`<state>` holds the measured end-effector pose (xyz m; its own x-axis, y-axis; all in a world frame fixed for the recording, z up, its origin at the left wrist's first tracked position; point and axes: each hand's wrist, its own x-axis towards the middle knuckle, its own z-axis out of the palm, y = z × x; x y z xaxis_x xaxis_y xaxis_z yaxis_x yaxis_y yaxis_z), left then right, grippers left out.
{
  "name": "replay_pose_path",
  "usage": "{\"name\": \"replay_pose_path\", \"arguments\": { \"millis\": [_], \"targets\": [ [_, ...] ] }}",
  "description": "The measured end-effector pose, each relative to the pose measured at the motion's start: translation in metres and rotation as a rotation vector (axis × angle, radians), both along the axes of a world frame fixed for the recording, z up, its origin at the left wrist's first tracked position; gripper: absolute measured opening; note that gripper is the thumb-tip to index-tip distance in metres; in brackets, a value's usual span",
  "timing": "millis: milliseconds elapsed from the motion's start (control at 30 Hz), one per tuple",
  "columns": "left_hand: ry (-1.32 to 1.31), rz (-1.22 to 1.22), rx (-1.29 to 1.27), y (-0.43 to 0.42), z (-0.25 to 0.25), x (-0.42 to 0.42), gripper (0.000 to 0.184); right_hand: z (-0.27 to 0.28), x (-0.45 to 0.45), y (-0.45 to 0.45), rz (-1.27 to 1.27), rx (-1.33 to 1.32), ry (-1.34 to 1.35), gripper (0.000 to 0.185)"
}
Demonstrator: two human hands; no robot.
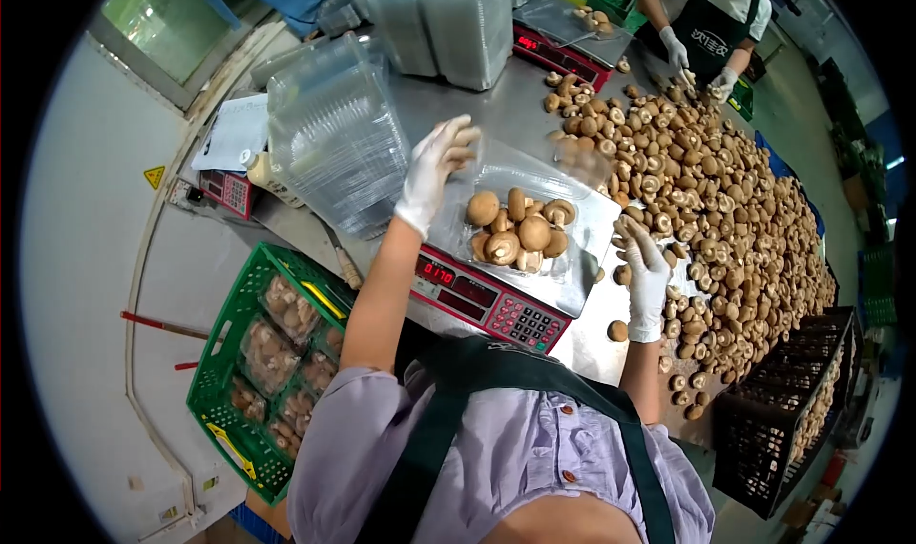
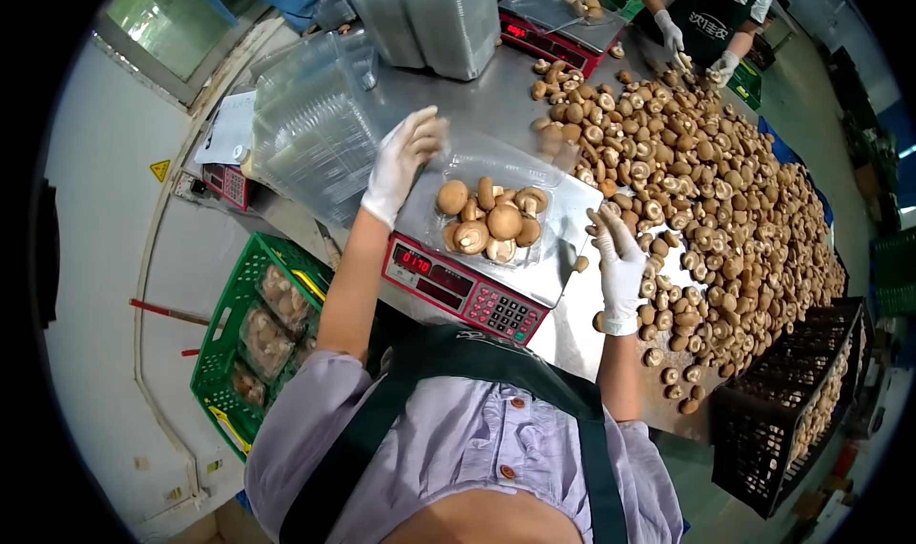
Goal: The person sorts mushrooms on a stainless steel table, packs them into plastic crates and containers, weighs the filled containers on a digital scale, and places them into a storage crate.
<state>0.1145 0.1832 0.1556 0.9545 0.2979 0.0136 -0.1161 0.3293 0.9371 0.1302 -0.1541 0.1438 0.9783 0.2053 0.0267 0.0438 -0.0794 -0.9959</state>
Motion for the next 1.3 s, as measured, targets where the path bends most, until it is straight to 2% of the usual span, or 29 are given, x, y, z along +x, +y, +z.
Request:
{"name": "replay_pose_path", "arguments": {
  "millis": [67,100,133,200,267,300,400,433,500,600,633,667,733,867,900,933,967,1000,1033,1067,1100,1133,1233,1300],
  "targets": [
    [0.03,-0.044,0.329,-0.007,0.01,-0.034,0.042,-0.006,-0.004,0.002,0.016,-0.009,0.011,0.039],
    [0.027,-0.071,0.331,-0.014,0.012,-0.048,0.039,-0.005,-0.007,0.005,0.035,-0.009,0.051,0.039],
    [0.032,-0.057,0.568,-0.015,0.002,-0.061,0.044,-0.004,-0.011,0.007,0.057,-0.009,0.092,0.04],
    [0.12,-0.043,0.649,-0.022,-0.019,-0.084,0.052,-0.012,-0.016,0.011,0.103,-0.101,0.107,0.045],
    [0.314,-0.051,0.502,-0.034,-0.021,-0.101,0.056,-0.015,-0.02,0.015,0.231,-0.31,0.148,0.044],
    [0.352,-0.078,0.398,-0.036,-0.024,-0.108,0.056,-0.018,-0.022,0.018,0.278,-0.289,0.248,0.04],
    [0.436,-0.135,0.218,-0.035,-0.028,-0.115,0.031,-0.029,-0.027,0.022,0.291,0.015,0.447,0.023],
    [0.436,-0.127,0.214,-0.037,-0.031,-0.117,0.031,-0.029,-0.027,0.022,0.299,0.011,0.447,0.023],
    [0.355,-0.069,0.085,-0.044,-0.038,-0.117,0.017,-0.026,-0.027,0.023,0.332,0.059,0.486,0.016],
    [0.288,-0.02,0.041,-0.051,-0.043,-0.119,0.013,-0.032,-0.031,0.023,0.377,0.065,0.44,0.017],
    [0.294,-0.004,0.048,-0.052,-0.045,-0.119,0.013,-0.018,-0.037,0.028,0.331,-0.043,0.416,0.016],
    [0.29,-0.003,0.044,-0.054,-0.045,-0.121,0.013,-0.029,-0.039,0.024,0.343,-0.077,0.32,0.016],
    [0.295,0.028,0.143,-0.055,-0.045,-0.125,0.014,-0.049,-0.046,0.025,0.313,0.033,0.244,0.016],
    [0.226,0.024,0.233,-0.049,-0.063,-0.137,0.019,-0.056,-0.057,0.023,0.254,-0.121,0.008,0.019],
    [0.162,0.035,0.411,-0.046,-0.062,-0.141,0.023,-0.044,-0.059,0.024,0.24,-0.331,-0.299,0.019],
    [0.1,0.044,0.589,-0.045,-0.061,-0.146,0.028,-0.046,-0.058,0.026,0.252,-0.275,-0.418,0.021],
    [0.089,0.077,0.59,-0.046,-0.06,-0.15,0.037,-0.043,-0.055,0.026,0.273,-0.316,-0.559,0.023],
    [0.027,0.081,0.658,-0.046,-0.06,-0.155,0.037,-0.039,-0.053,0.028,0.296,-0.354,-0.703,0.024],
    [0.045,0.122,0.291,-0.051,-0.063,-0.155,0.039,-0.041,-0.052,0.033,0.28,-0.358,-0.775,0.027],
    [-0.045,0.181,0.596,-0.046,-0.07,-0.158,0.04,-0.04,-0.052,0.037,0.297,-0.353,-0.773,0.027],
    [-0.125,0.291,0.895,-0.043,-0.066,-0.16,0.041,-0.037,-0.053,0.041,0.265,-0.383,-0.884,0.027],
    [-0.188,0.336,0.954,-0.042,-0.061,-0.168,0.039,-0.033,-0.055,0.046,0.23,-0.41,-0.996,0.027],
    [-0.222,0.415,0.934,-0.042,-0.058,-0.185,0.037,-0.029,-0.064,0.058,0.263,-0.366,-0.976,0.027],
    [-0.235,0.403,0.685,-0.034,-0.077,-0.195,0.032,-0.027,-0.07,0.068,0.282,-0.337,-0.97,0.025]
  ]
}}
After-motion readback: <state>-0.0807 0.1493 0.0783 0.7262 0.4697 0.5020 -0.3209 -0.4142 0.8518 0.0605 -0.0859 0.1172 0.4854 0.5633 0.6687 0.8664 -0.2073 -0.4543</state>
